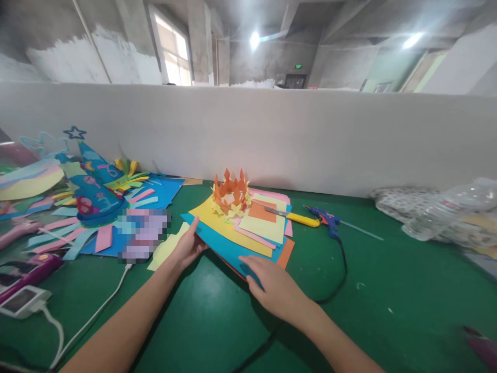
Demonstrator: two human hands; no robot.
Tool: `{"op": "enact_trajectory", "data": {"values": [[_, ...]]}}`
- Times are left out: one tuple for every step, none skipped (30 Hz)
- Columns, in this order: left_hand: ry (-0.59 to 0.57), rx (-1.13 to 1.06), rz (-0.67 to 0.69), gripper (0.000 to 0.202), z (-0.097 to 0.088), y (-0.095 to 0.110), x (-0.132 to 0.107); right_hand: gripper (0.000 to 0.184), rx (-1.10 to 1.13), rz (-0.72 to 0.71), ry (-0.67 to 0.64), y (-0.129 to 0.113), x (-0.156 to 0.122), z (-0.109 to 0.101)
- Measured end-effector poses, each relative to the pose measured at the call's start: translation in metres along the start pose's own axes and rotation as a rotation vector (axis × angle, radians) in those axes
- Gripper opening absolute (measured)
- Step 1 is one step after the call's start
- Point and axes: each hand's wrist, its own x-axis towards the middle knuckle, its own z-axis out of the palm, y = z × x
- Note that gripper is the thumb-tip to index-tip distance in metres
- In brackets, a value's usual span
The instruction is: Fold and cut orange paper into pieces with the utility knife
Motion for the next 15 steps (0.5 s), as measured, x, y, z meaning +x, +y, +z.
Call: {"op": "enact_trajectory", "data": {"values": [[-0.007, -0.001, 0.009, 0.045, 0.0, 0.0, 0.0, 0.043, -0.028, 0.022, 0.003, 0.0, 0.0, 0.0], [-0.011, 0.002, 0.017, 0.046, 0.0, 0.0, 0.0, 0.043, -0.056, 0.042, 0.001, -0.001, 0.001, 0.001], [-0.013, 0.01, 0.024, 0.047, 0.0, 0.0, 0.0, 0.043, -0.081, 0.054, -0.006, -0.002, 0.002, 0.001], [-0.014, 0.021, 0.029, 0.047, 0.0, 0.0, 0.0, 0.043, -0.101, 0.059, -0.018, -0.004, 0.003, 0.002], [-0.018, 0.035, 0.035, 0.048, -0.001, -0.001, -0.001, 0.044, -0.116, 0.058, -0.031, -0.005, 0.005, 0.002], [-0.026, 0.051, 0.04, 0.048, -0.001, -0.001, -0.001, 0.044, -0.128, 0.056, -0.043, -0.007, 0.006, 0.002], [-0.037, 0.068, 0.046, 0.047, -0.001, -0.001, -0.002, 0.045, -0.14, 0.057, -0.049, -0.009, 0.008, 0.002], [-0.048, 0.085, 0.048, 0.047, -0.002, -0.002, -0.002, 0.047, -0.153, 0.062, -0.05, -0.011, 0.009, 0.002], [-0.058, 0.101, 0.05, 0.048, -0.002, -0.002, -0.003, 0.048, -0.166, 0.069, -0.046, -0.013, 0.01, 0.002], [-0.068, 0.115, 0.049, 0.049, -0.002, -0.003, -0.004, 0.05, -0.178, 0.074, -0.033, -0.014, 0.011, 0.002], [-0.075, 0.127, 0.049, 0.05, -0.002, -0.004, -0.004, 0.051, -0.191, 0.07, -0.014, -0.016, 0.012, 0.003], [-0.079, 0.137, 0.05, 0.052, -0.001, -0.004, -0.005, 0.053, -0.208, 0.055, 0.004, -0.017, 0.013, 0.005], [-0.078, 0.143, 0.053, 0.054, -0.001, -0.005, -0.005, 0.055, -0.232, 0.035, 0.015, -0.018, 0.013, 0.007], [-0.076, 0.146, 0.057, 0.056, -0.001, -0.006, -0.005, 0.058, -0.266, 0.016, 0.015, -0.019, 0.015, 0.01], [-0.075, 0.147, 0.057, 0.058, -0.001, -0.006, -0.005, 0.061, -0.313, 0.006, 0.007, -0.02, 0.016, 0.013]]}}
